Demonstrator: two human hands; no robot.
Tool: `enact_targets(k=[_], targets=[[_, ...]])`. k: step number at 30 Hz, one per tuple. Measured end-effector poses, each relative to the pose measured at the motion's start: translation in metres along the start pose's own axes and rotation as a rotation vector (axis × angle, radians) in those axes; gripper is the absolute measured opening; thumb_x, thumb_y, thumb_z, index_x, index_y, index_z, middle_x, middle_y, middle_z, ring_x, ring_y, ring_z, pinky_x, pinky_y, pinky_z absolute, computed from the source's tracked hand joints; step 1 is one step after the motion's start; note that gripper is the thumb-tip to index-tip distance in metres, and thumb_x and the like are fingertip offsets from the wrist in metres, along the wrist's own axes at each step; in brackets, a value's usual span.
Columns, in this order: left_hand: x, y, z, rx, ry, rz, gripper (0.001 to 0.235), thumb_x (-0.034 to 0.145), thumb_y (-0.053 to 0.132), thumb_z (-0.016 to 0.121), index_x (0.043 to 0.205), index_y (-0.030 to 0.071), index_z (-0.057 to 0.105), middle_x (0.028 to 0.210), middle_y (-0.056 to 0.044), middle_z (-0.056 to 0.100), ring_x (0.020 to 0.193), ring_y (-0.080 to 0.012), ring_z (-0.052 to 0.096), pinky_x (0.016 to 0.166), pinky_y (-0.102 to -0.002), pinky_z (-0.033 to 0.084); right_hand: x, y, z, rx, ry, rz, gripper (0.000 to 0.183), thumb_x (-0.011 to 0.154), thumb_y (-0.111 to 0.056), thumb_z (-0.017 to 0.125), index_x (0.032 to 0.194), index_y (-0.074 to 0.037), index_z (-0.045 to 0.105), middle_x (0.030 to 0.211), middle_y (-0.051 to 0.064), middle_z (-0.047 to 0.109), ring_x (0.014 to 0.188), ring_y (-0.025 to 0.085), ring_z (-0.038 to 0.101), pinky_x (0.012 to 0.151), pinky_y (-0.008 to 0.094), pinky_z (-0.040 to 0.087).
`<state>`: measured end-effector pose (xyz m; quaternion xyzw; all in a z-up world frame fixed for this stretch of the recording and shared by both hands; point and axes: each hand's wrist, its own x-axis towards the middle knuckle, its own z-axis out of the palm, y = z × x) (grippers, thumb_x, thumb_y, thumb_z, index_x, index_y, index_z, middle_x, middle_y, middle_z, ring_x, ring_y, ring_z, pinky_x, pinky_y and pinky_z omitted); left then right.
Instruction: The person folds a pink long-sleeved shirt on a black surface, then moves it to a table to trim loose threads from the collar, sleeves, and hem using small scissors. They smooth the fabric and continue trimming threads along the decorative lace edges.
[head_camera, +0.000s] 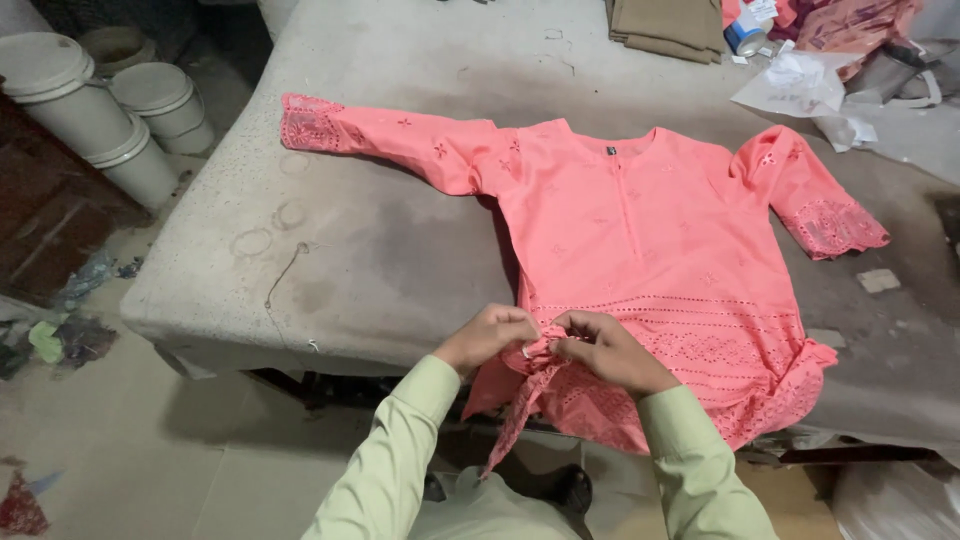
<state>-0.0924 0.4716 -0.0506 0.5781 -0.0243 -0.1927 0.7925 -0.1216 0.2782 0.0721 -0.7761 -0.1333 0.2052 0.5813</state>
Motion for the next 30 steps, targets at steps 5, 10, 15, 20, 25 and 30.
enact_targets(k=[5, 10, 15, 20, 25, 30], targets=[[-0.044, 0.054, 0.035, -0.538, -0.204, 0.052, 0.022, 0.103, 0.02, 0.067, 0.102, -0.001, 0.072, 0.085, -0.013, 0.073, 0.084, -0.0199, 0.074, 0.078, -0.031, 0.059, 0.02, 0.031, -0.011, 0.233, 0.128, 0.179, 0.013, 0.08, -0.007, 0.061, 0.087, -0.002, 0.07, 0.052, 0.003, 0.039, 0.037, 0.008, 0.028, 0.035, 0.022, 0.024], [-0.001, 0.006, 0.03, -0.828, -0.133, 0.017, 0.027, 0.104, 0.014, 0.063, 0.119, -0.009, 0.065, 0.107, -0.024, 0.073, 0.1, -0.0323, 0.076, 0.093, -0.045, 0.06, 0.03, 0.043, -0.016, 0.352, 0.176, 0.235, 0.011, 0.079, -0.018, 0.068, 0.084, -0.01, 0.072, 0.049, -0.003, 0.035, 0.036, 0.004, 0.024, 0.034, 0.02, 0.019], [0.015, 0.0, 0.031, -0.786, -0.08, 0.001, 0.038, 0.103, 0.016, 0.065, 0.13, -0.011, 0.06, 0.12, -0.027, 0.07, 0.11, -0.0365, 0.072, 0.098, -0.055, 0.056, 0.051, 0.066, -0.022, 0.297, 0.329, 0.203, 0.023, 0.08, -0.018, 0.084, 0.099, -0.01, 0.073, 0.059, 0.002, 0.057, 0.037, 0.007, 0.036, 0.033, 0.021, 0.022], [0.04, -0.029, 0.022, -0.548, -0.027, 0.066, 0.019, 0.107, 0.016, 0.06, 0.107, -0.002, 0.062, 0.085, -0.012, 0.071, 0.082, -0.0227, 0.076, 0.079, -0.036, 0.063, 0.037, 0.064, -0.034, -0.374, 0.661, -0.003, 0.033, 0.076, -0.023, 0.09, 0.107, -0.024, 0.079, 0.095, 0.002, 0.075, 0.098, 0.02, 0.07, 0.088, 0.033, 0.055], [0.025, 0.005, 0.04, -0.406, -0.022, 0.088, 0.018, 0.106, 0.016, 0.061, 0.102, -0.002, 0.065, 0.074, -0.011, 0.068, 0.071, -0.0179, 0.074, 0.069, -0.032, 0.063, -0.004, -0.011, 0.002, -0.215, 0.667, 0.001, 0.015, 0.089, -0.026, 0.081, 0.096, -0.013, 0.081, 0.074, 0.009, 0.073, 0.071, 0.015, 0.065, 0.07, 0.03, 0.058], [0.027, -0.002, 0.034, -0.278, 0.019, 0.082, 0.015, 0.105, 0.016, 0.061, 0.098, 0.003, 0.065, 0.081, -0.008, 0.067, 0.074, -0.0135, 0.067, 0.07, -0.028, 0.058, 0.002, 0.029, -0.003, -0.068, 0.491, -0.058, 0.005, 0.082, -0.012, 0.085, 0.086, -0.009, 0.083, 0.057, 0.005, 0.068, 0.057, 0.008, 0.053, 0.051, 0.022, 0.046]])
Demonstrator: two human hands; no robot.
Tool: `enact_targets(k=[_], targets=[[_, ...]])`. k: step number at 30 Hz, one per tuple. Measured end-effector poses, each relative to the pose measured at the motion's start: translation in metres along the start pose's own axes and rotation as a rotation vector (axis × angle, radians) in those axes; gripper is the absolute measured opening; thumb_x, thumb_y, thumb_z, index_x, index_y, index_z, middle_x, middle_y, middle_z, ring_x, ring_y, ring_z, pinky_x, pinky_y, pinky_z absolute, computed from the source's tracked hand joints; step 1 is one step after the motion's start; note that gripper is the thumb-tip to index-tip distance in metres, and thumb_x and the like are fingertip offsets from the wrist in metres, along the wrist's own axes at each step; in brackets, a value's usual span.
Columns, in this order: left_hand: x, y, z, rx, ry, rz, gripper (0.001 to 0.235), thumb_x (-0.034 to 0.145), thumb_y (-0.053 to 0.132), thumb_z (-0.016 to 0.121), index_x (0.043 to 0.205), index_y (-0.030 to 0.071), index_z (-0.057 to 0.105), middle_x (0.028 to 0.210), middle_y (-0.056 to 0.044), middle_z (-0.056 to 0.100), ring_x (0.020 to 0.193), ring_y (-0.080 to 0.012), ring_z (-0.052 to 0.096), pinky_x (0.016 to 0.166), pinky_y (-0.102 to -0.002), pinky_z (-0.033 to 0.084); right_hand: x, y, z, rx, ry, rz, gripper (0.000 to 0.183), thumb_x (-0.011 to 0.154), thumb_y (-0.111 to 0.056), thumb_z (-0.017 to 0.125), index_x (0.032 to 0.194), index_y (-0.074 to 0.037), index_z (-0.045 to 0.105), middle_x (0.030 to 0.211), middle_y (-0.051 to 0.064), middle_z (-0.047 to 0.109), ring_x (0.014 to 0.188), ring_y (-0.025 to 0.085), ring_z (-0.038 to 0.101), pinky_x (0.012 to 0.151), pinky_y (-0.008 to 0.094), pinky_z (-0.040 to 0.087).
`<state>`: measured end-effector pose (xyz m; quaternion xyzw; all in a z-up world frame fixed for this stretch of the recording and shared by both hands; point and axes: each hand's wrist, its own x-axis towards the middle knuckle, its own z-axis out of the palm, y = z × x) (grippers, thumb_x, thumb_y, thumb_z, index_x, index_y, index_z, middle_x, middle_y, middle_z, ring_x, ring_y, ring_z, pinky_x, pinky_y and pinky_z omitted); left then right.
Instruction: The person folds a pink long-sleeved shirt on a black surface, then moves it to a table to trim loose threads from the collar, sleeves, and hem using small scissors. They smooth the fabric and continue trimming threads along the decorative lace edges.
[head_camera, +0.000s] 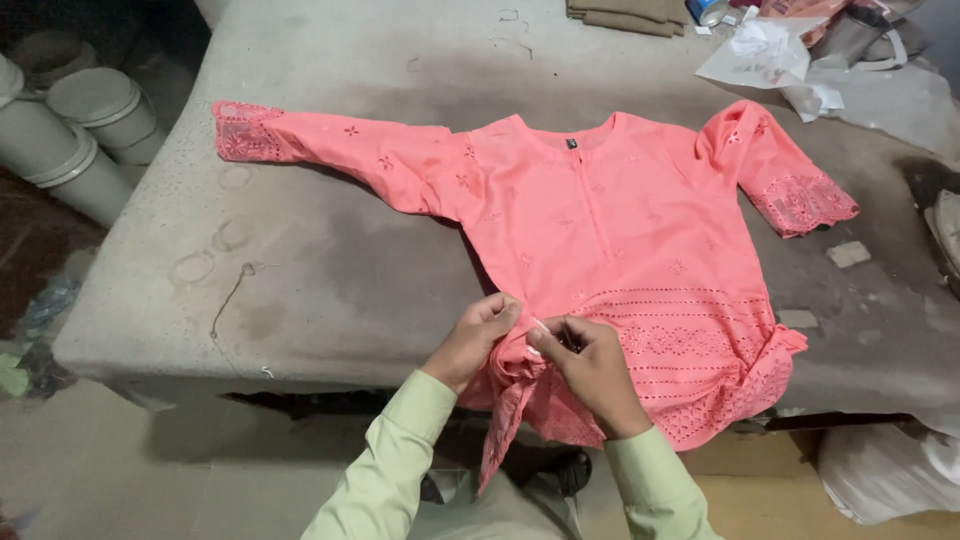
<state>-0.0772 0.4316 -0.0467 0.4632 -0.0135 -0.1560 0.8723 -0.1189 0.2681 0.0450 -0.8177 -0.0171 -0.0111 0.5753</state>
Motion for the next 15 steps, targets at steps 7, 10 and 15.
enact_targets(k=[7, 10, 15], targets=[[-0.019, 0.031, 0.005, 0.22, -0.022, 0.173, 0.018, 0.103, 0.016, 0.061, 0.118, 0.008, 0.066, 0.115, -0.008, 0.059, 0.107, -0.0146, 0.061, 0.1, -0.035, 0.051, -0.005, 0.006, -0.012, 0.274, 0.042, 0.275, 0.017, 0.092, -0.015, 0.076, 0.087, 0.001, 0.074, 0.068, 0.013, 0.069, 0.041, 0.007, 0.041, 0.032, 0.022, 0.03], [-0.036, 0.055, 0.013, 0.435, -0.09, 0.22, 0.027, 0.096, 0.023, 0.072, 0.121, 0.011, 0.072, 0.118, -0.009, 0.064, 0.11, -0.0164, 0.06, 0.104, -0.039, 0.049, -0.006, 0.011, -0.014, 0.293, 0.067, 0.199, 0.015, 0.094, -0.011, 0.073, 0.086, 0.002, 0.074, 0.068, 0.013, 0.068, 0.043, 0.007, 0.043, 0.035, 0.021, 0.032], [-0.05, 0.068, 0.023, 0.984, 0.044, 0.378, 0.032, 0.081, 0.037, 0.087, 0.108, 0.023, 0.08, 0.112, -0.003, 0.054, 0.104, -0.026, 0.052, 0.098, -0.042, 0.047, -0.008, -0.019, -0.019, 0.252, 0.098, 0.048, 0.013, 0.094, -0.005, 0.071, 0.085, 0.005, 0.072, 0.068, 0.016, 0.069, 0.045, 0.008, 0.043, 0.038, 0.02, 0.034]])
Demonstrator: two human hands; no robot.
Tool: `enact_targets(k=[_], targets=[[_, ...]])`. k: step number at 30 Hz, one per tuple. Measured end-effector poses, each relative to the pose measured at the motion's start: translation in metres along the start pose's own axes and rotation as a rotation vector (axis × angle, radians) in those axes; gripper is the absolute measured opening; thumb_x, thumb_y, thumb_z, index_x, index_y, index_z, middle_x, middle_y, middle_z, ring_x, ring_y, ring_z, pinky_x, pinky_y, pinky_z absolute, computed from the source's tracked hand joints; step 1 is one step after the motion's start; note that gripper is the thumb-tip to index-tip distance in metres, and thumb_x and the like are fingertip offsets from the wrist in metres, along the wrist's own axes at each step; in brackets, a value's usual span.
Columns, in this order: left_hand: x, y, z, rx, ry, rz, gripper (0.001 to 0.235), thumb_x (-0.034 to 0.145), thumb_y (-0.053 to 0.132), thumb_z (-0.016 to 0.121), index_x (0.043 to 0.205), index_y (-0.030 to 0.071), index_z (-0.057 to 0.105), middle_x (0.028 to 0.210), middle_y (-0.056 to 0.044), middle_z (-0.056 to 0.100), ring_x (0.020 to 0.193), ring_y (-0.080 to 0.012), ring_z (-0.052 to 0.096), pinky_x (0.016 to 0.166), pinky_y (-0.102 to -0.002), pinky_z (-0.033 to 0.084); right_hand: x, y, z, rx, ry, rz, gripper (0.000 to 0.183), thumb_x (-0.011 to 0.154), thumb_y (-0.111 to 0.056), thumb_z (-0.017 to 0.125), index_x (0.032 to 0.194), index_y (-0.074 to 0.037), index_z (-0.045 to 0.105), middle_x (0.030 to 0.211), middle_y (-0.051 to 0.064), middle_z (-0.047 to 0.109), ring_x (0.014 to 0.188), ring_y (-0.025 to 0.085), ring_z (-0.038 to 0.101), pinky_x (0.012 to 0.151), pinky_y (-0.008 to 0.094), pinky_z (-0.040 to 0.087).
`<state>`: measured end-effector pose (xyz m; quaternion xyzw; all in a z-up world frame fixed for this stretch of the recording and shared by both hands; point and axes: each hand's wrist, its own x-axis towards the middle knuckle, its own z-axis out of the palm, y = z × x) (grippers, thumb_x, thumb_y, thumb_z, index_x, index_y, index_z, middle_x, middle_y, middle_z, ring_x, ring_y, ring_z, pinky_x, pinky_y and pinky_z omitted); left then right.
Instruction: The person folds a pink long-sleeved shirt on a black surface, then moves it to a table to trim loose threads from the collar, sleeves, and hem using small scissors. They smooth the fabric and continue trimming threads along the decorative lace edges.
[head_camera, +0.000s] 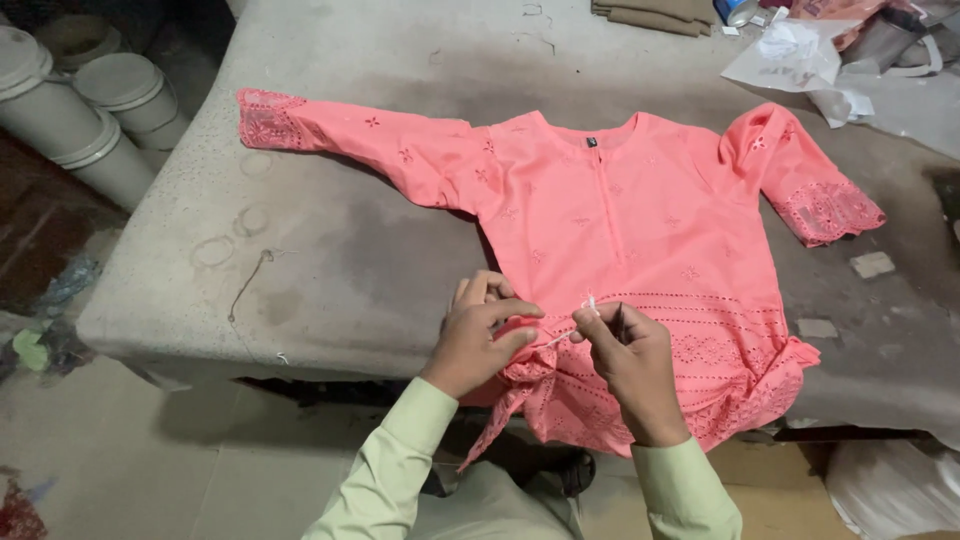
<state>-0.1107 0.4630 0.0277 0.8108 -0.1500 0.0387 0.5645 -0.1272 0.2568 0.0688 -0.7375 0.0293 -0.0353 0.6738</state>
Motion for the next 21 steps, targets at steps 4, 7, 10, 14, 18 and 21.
enact_targets(k=[4, 7, 10, 14, 18, 21], targets=[[-0.006, 0.054, -0.01, -0.018, -0.033, 0.05, 0.032, 0.086, 0.023, 0.08, 0.118, 0.017, 0.077, 0.095, -0.011, 0.064, 0.074, -0.0218, 0.062, 0.069, -0.036, 0.056, -0.005, -0.029, 0.012, 0.006, -0.01, -0.061, 0.015, 0.095, -0.005, 0.071, 0.084, 0.005, 0.071, 0.068, 0.016, 0.069, 0.043, 0.007, 0.042, 0.034, 0.02, 0.033], [-0.006, 0.032, 0.012, 0.064, -0.059, -0.016, 0.026, 0.088, 0.021, 0.075, 0.113, 0.016, 0.075, 0.091, -0.01, 0.071, 0.076, -0.025, 0.07, 0.069, -0.037, 0.058, -0.005, -0.037, 0.022, 0.017, -0.038, -0.083, 0.016, 0.095, -0.009, 0.073, 0.085, 0.004, 0.072, 0.063, 0.014, 0.067, 0.039, 0.007, 0.042, 0.031, 0.02, 0.032], [-0.008, 0.028, 0.025, 0.07, 0.081, -0.093, 0.016, 0.095, 0.014, 0.064, 0.098, 0.02, 0.078, 0.086, -0.005, 0.076, 0.086, -0.0267, 0.076, 0.073, -0.036, 0.062, -0.014, -0.051, 0.028, 0.033, -0.088, -0.075, 0.019, 0.097, -0.014, 0.072, 0.094, 0.004, 0.073, 0.054, 0.016, 0.063, 0.032, 0.011, 0.045, 0.026, 0.02, 0.032], [-0.011, 0.011, 0.031, -0.411, 0.228, -0.35, 0.02, 0.085, -0.005, 0.05, 0.079, 0.012, 0.059, 0.075, -0.001, 0.064, 0.074, -0.0111, 0.061, 0.066, -0.027, 0.055, -0.029, -0.053, 0.019, 0.216, -0.528, 0.075, 0.065, 0.09, -0.052, 0.058, 0.127, 0.001, 0.07, 0.074, 0.013, 0.078, 0.031, 0.008, 0.044, 0.027, 0.021, 0.034], [-0.02, 0.0, 0.037, -1.101, 0.195, -0.469, 0.019, 0.104, 0.018, 0.057, 0.087, 0.012, 0.05, 0.091, -0.004, 0.06, 0.092, -0.0138, 0.066, 0.108, -0.04, 0.056, -0.039, 0.011, 0.023, 0.761, -0.696, 0.577, 0.083, 0.089, -0.078, 0.04, 0.1, 0.001, 0.064, 0.052, 0.005, 0.045, 0.036, 0.002, 0.027, 0.032, 0.017, 0.026], [-0.023, -0.003, 0.033, -1.363, 0.125, -0.304, 0.031, 0.108, 0.013, 0.051, 0.079, 0.005, 0.042, 0.07, -0.005, 0.035, 0.065, -0.017, 0.041, 0.061, -0.035, 0.052, -0.041, 0.026, 0.036, 1.111, -0.618, 0.629, 0.059, 0.105, -0.058, 0.045, 0.094, -0.005, 0.069, 0.054, -0.006, 0.026, 0.046, 0.006, 0.027, 0.04, 0.018, 0.026]])
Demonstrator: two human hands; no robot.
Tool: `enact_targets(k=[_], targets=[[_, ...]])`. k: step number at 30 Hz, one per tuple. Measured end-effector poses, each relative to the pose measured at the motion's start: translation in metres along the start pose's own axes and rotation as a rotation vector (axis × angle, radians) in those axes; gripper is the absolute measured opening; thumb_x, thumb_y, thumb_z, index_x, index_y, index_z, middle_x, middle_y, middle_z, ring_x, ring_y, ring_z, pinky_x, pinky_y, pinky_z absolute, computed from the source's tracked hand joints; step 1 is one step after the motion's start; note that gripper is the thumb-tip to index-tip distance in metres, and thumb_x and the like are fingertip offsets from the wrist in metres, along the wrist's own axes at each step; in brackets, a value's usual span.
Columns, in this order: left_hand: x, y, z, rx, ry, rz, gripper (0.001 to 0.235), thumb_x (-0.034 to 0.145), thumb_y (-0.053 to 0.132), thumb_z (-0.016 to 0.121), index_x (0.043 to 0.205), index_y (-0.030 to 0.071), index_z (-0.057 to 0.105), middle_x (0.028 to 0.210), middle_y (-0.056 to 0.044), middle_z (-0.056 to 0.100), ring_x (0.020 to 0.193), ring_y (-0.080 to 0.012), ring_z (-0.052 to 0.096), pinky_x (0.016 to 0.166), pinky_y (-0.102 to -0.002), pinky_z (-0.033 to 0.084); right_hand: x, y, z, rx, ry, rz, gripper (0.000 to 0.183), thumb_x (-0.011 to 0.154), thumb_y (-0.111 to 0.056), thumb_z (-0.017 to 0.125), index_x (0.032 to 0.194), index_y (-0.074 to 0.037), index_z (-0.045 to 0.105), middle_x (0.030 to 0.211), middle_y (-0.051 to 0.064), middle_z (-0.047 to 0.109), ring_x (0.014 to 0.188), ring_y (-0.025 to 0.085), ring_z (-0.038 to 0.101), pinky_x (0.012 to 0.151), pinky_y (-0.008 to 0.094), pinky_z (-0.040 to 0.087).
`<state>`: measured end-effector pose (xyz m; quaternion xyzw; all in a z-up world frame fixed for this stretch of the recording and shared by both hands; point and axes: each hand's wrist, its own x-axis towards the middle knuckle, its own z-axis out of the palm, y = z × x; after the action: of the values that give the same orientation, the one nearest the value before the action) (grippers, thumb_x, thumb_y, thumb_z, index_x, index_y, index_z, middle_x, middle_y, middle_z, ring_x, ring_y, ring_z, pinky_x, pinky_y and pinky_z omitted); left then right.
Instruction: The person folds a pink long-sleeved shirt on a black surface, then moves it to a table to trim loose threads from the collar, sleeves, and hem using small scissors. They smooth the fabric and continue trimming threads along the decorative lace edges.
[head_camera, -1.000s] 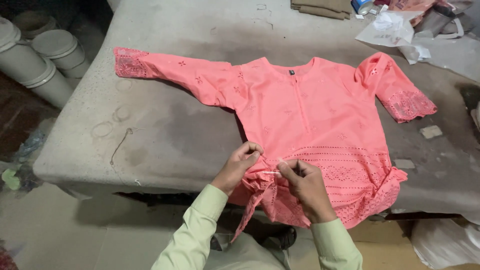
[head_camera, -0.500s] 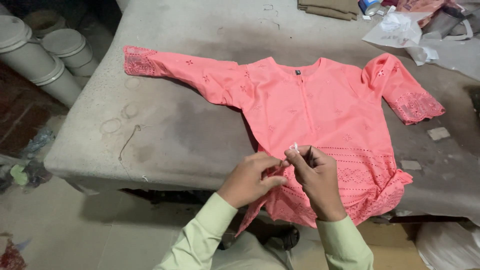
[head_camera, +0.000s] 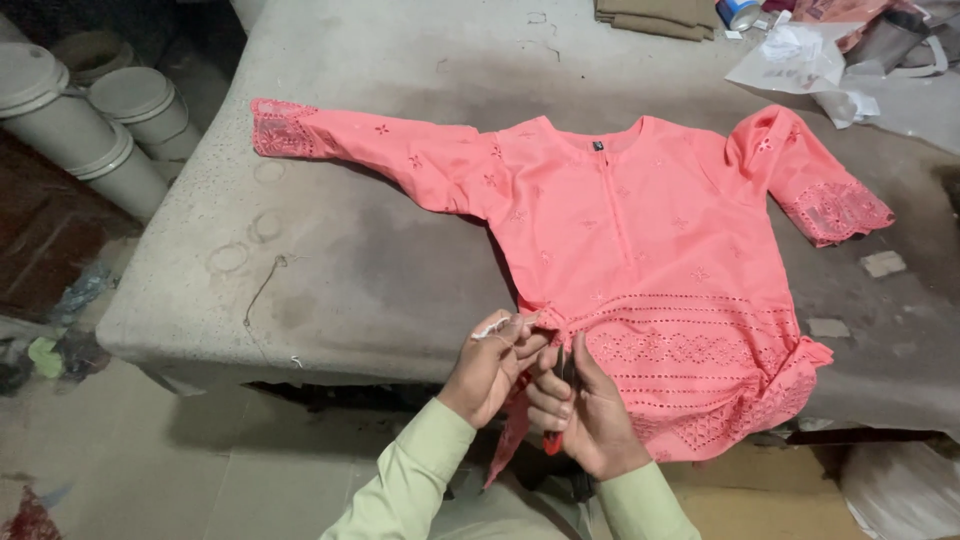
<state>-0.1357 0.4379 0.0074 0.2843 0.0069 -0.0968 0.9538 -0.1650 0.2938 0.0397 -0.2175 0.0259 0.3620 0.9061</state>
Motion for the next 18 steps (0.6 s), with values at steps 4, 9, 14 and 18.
enact_targets(k=[4, 9, 14, 18], targets=[[0.001, 0.001, -0.008, -0.059, -0.045, -0.085, 0.025, 0.102, 0.01, 0.058, 0.078, 0.009, 0.051, 0.082, -0.005, 0.053, 0.076, -0.0136, 0.051, 0.085, -0.029, 0.048, 0.003, -0.002, 0.014, -0.653, 0.32, -0.371, 0.027, 0.103, -0.028, 0.057, 0.106, -0.002, 0.066, 0.079, 0.003, 0.055, 0.067, 0.013, 0.051, 0.061, 0.026, 0.044], [0.009, -0.011, -0.027, -0.07, -0.072, -0.137, 0.02, 0.098, 0.009, 0.06, 0.078, 0.008, 0.055, 0.109, -0.021, 0.062, 0.11, -0.0211, 0.059, 0.107, -0.031, 0.041, 0.013, 0.005, 0.003, -1.383, 0.445, -0.564, 0.018, 0.103, -0.022, 0.059, 0.098, -0.008, 0.069, 0.086, 0.001, 0.068, 0.082, 0.011, 0.06, 0.073, 0.027, 0.049], [0.006, -0.001, -0.023, 0.042, -0.08, -0.175, 0.02, 0.091, 0.018, 0.066, 0.073, 0.009, 0.062, 0.16, -0.028, 0.043, 0.092, -0.0115, 0.059, 0.076, -0.022, 0.04, 0.022, 0.006, -0.005, -1.648, 0.623, -0.587, 0.016, 0.103, -0.022, 0.052, 0.097, -0.013, 0.064, 0.079, 0.004, 0.071, 0.071, 0.018, 0.064, 0.068, 0.033, 0.048], [0.004, -0.001, -0.019, 0.068, -0.114, -0.132, 0.024, 0.095, 0.017, 0.064, 0.072, 0.008, 0.063, 0.166, -0.024, 0.034, 0.142, -0.0179, 0.046, 0.086, -0.023, 0.04, 0.027, 0.007, -0.001, -1.637, 0.633, -0.549, 0.02, 0.105, -0.019, 0.05, 0.089, -0.011, 0.059, 0.074, 0.005, 0.066, 0.067, 0.017, 0.058, 0.063, 0.033, 0.044]])
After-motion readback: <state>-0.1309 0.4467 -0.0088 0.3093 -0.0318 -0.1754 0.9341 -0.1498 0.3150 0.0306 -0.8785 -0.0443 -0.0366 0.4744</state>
